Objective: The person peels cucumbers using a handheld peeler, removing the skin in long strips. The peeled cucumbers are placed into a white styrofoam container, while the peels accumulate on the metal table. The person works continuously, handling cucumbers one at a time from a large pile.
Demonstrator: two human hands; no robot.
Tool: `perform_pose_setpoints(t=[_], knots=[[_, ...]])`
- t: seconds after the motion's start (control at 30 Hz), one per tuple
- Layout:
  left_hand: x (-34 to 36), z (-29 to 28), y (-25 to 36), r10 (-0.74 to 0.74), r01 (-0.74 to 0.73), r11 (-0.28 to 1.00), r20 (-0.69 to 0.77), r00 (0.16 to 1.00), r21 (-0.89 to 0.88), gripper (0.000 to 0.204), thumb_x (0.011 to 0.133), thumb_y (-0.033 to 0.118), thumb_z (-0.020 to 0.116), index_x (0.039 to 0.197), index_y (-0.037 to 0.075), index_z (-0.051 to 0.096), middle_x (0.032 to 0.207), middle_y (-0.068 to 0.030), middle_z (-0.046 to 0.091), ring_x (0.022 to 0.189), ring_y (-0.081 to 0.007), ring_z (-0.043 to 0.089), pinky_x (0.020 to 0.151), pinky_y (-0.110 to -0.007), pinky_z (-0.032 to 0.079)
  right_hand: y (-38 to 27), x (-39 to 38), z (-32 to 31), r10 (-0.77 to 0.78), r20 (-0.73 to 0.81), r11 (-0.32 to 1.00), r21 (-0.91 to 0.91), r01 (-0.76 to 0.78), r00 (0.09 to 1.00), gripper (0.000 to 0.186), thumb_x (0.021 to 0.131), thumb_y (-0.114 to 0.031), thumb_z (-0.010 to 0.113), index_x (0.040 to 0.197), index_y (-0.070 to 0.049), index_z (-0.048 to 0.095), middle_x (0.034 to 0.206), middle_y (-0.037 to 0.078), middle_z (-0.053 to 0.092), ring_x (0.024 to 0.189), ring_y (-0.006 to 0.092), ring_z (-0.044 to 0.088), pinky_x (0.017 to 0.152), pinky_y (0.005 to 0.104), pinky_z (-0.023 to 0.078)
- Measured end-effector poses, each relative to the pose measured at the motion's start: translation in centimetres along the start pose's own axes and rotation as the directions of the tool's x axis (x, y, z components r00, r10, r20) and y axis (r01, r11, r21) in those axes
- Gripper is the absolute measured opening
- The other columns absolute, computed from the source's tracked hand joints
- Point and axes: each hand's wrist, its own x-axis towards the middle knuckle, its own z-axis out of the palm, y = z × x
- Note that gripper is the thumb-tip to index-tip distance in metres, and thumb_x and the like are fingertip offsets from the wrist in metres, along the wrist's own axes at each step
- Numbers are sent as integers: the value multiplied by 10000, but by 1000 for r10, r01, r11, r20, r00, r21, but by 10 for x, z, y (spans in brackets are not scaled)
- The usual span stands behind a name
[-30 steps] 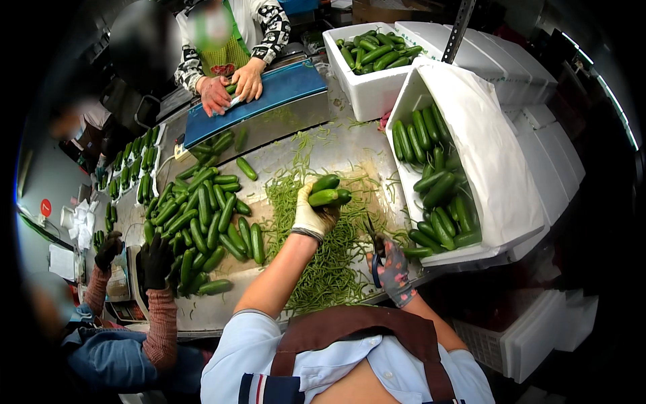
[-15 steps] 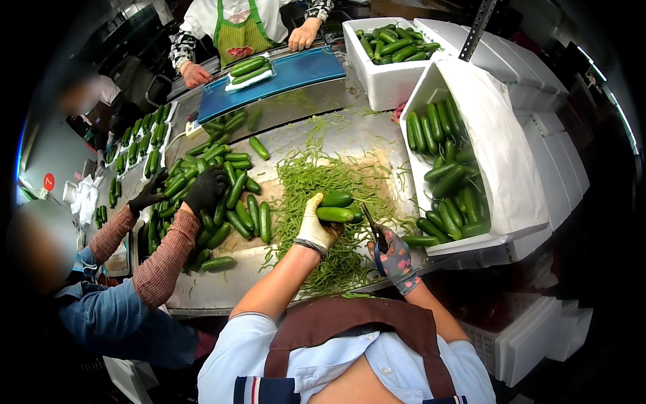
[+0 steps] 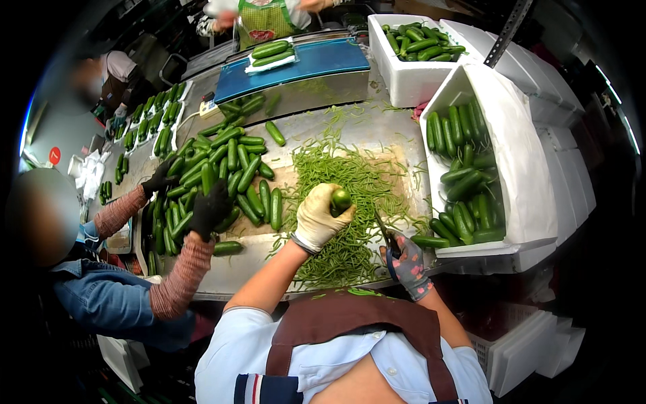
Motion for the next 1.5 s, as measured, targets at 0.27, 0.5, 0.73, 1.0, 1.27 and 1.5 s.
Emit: perform_pose_setpoints(t=[0.27, 0.5, 0.73, 1.0, 1.27, 1.5], knots=[[1, -10, -1, -47, 6, 985, 237, 970, 170, 718, 607, 204, 670, 1223, 78, 321, 783, -122, 524, 733, -270, 530, 607, -351, 449, -13, -3, 2, -281, 152, 903, -294, 315, 948, 339, 683, -167, 578, 987, -26, 529, 793, 157, 572, 709, 311, 546, 620, 371, 427], [-3, -9, 0, -96, 48, 984, 283, 954, 172, 970, 610, 204, 671, 1321, 43, 31, 657, -127, 510, 626, -283, 534, 526, -366, 446, -28, 3, 11, -212, 188, 880, -391, 271, 959, 341, 709, -226, 585, 981, -24, 544, 787, 177, 575, 712, 316, 556, 611, 360, 436], [-8, -14, -9, -115, 67, 982, 277, 954, 179, 952, 611, 169, 659, 1321, 42, 38, 657, -125, 517, 604, -281, 532, 515, -359, 441, -25, 9, 23, -79, 272, 920, -350, 175, 959, 330, 725, -226, 571, 973, -9, 545, 768, 178, 579, 710, 306, 562, 607, 345, 442], [19, -100, -92, -6, 30, 906, -60, 998, 423, 227, 626, 91, 622, 841, 124, 559, 718, -72, 533, 664, -243, 516, 606, -353, 436, 3, -7, 32, -64, 196, 993, -86, 82, 979, 303, 715, -194, 582, 945, -4, 532, 736, 179, 555, 683, 313, 558, 584, 349, 431], [94, -136, -126, 200, -63, 696, -109, 974, 716, 512, 696, 106, 601, 1177, 76, 424, 1084, -177, 480, 1017, -291, 444, 878, -376, 363, 47, -53, 25, 122, 60, 969, 207, -132, 991, 435, 713, -134, 587, 1079, 57, 450, 811, 71, 560, 690, 117, 547, 621, 235, 443], [31, 95, 36, 439, -519, 850, 670, 599, -92, 964, 595, 387, 700, 1289, -11, 163, 1295, -186, 281, 1204, -308, 273, 995, -380, 226, 47, -63, 7, 57, -59, 991, -120, -64, 997, 296, 791, -276, 503, 939, -20, 514, 695, 34, 540, 578, 103, 486, 509, 206, 380]])
